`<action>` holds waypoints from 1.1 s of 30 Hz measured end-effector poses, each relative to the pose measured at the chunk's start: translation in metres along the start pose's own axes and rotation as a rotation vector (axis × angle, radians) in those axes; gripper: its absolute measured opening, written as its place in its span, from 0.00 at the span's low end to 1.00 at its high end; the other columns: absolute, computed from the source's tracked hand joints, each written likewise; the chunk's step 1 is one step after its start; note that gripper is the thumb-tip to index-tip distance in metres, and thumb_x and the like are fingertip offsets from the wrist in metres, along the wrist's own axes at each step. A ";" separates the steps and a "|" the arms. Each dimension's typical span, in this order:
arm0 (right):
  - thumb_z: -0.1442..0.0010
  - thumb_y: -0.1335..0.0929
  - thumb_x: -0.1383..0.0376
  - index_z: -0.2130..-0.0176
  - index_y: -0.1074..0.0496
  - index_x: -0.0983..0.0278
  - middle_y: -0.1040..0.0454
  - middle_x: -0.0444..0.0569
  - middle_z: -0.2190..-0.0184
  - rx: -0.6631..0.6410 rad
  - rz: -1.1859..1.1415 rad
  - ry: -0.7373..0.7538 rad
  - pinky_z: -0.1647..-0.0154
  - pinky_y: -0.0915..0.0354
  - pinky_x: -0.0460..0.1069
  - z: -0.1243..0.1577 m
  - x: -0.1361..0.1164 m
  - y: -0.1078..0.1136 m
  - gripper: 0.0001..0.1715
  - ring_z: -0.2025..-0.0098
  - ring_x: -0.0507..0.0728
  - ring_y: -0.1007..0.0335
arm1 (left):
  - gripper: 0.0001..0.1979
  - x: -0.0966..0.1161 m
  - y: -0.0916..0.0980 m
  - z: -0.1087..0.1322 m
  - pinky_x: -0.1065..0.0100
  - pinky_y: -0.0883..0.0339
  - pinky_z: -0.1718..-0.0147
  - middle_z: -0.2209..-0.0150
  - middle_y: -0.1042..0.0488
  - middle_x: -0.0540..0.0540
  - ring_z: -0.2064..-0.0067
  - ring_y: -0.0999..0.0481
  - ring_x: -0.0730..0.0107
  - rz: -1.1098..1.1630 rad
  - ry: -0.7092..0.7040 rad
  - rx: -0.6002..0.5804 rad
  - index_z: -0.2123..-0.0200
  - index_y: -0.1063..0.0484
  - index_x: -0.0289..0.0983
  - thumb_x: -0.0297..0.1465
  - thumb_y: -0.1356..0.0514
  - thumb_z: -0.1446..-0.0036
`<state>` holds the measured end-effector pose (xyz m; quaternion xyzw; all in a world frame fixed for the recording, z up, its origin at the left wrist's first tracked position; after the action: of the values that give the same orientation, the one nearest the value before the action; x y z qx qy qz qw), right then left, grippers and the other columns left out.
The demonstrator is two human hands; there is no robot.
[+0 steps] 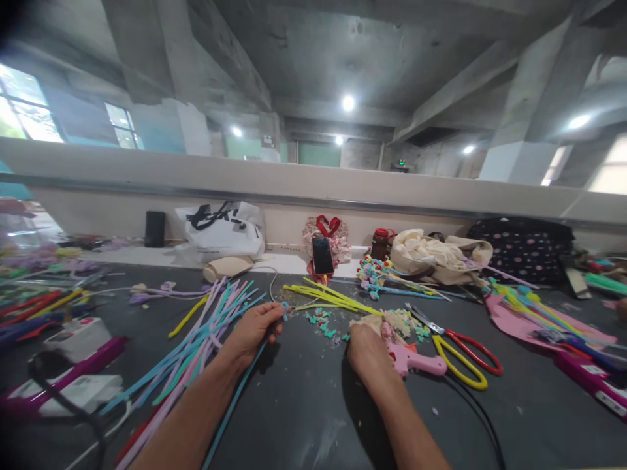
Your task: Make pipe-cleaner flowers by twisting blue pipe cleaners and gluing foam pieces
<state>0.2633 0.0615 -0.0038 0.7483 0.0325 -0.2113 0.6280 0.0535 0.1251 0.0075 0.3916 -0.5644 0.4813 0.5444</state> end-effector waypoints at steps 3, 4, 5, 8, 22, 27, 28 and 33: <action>0.55 0.40 0.78 0.72 0.28 0.70 0.26 0.62 0.72 0.003 0.077 -0.016 0.73 0.47 0.48 -0.010 -0.004 -0.015 0.13 0.69 0.60 0.31 | 0.13 0.001 -0.001 0.001 0.80 0.50 0.89 0.87 0.38 0.56 0.87 0.42 0.83 -0.002 -0.017 0.007 0.77 0.34 0.34 0.39 0.40 0.61; 0.54 0.40 0.77 0.70 0.28 0.70 0.27 0.63 0.70 0.007 0.088 -0.014 0.73 0.46 0.48 -0.015 -0.007 -0.019 0.14 0.68 0.60 0.30 | 0.13 0.001 -0.002 0.002 0.80 0.50 0.89 0.87 0.38 0.56 0.87 0.42 0.83 -0.005 -0.020 0.007 0.77 0.34 0.34 0.39 0.40 0.61; 0.53 0.40 0.77 0.69 0.28 0.71 0.27 0.63 0.69 0.012 0.092 -0.009 0.73 0.46 0.48 -0.020 -0.012 -0.023 0.14 0.68 0.60 0.30 | 0.13 0.002 -0.002 0.002 0.80 0.50 0.89 0.87 0.38 0.56 0.87 0.42 0.83 -0.008 -0.022 0.007 0.77 0.34 0.34 0.39 0.40 0.60; 0.52 0.40 0.76 0.66 0.29 0.72 0.27 0.63 0.67 0.030 0.072 0.030 0.72 0.46 0.47 -0.037 -0.031 -0.031 0.14 0.66 0.59 0.31 | 0.13 0.001 -0.003 0.002 0.80 0.49 0.89 0.86 0.39 0.56 0.87 0.42 0.82 -0.017 -0.030 0.011 0.77 0.34 0.34 0.40 0.41 0.60; 0.59 0.33 0.70 0.79 0.29 0.63 0.29 0.42 0.82 -0.066 -0.178 0.215 0.78 0.50 0.43 -0.031 -0.030 -0.021 0.03 0.77 0.51 0.35 | 0.13 0.000 -0.004 0.002 0.80 0.50 0.89 0.86 0.38 0.55 0.85 0.40 0.82 0.010 -0.011 -0.021 0.78 0.33 0.34 0.39 0.39 0.63; 0.56 0.36 0.69 0.76 0.31 0.65 0.29 0.44 0.79 0.036 -0.322 0.203 0.75 0.47 0.43 -0.042 -0.044 -0.025 0.04 0.74 0.51 0.35 | 0.14 -0.002 -0.007 0.005 0.79 0.49 0.88 0.85 0.35 0.53 0.86 0.41 0.83 0.042 0.045 -0.111 0.76 0.32 0.33 0.38 0.37 0.64; 0.54 0.37 0.68 0.77 0.31 0.65 0.30 0.43 0.81 0.052 -0.363 0.193 0.76 0.47 0.43 -0.044 -0.045 -0.025 0.05 0.77 0.51 0.35 | 0.14 -0.003 -0.008 0.005 0.79 0.49 0.88 0.84 0.34 0.53 0.85 0.40 0.83 0.052 0.058 -0.121 0.76 0.31 0.33 0.38 0.37 0.64; 0.54 0.37 0.63 0.81 0.37 0.64 0.36 0.39 0.88 0.124 -0.552 0.152 0.80 0.47 0.43 -0.039 -0.048 -0.021 0.09 0.83 0.50 0.40 | 0.15 -0.011 -0.013 0.004 0.79 0.48 0.87 0.80 0.31 0.51 0.82 0.35 0.81 0.108 0.118 -0.151 0.74 0.31 0.33 0.39 0.37 0.63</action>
<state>0.2238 0.1135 -0.0016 0.7618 0.2688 -0.3192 0.4954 0.0667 0.1173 -0.0021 0.2897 -0.5862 0.4883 0.5779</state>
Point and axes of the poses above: each hand's wrist, its own z-axis away from the middle knuckle, its own y-axis out of the back of the hand, x = y × z, the point moved 3 cm from there along -z, towards the middle knuckle
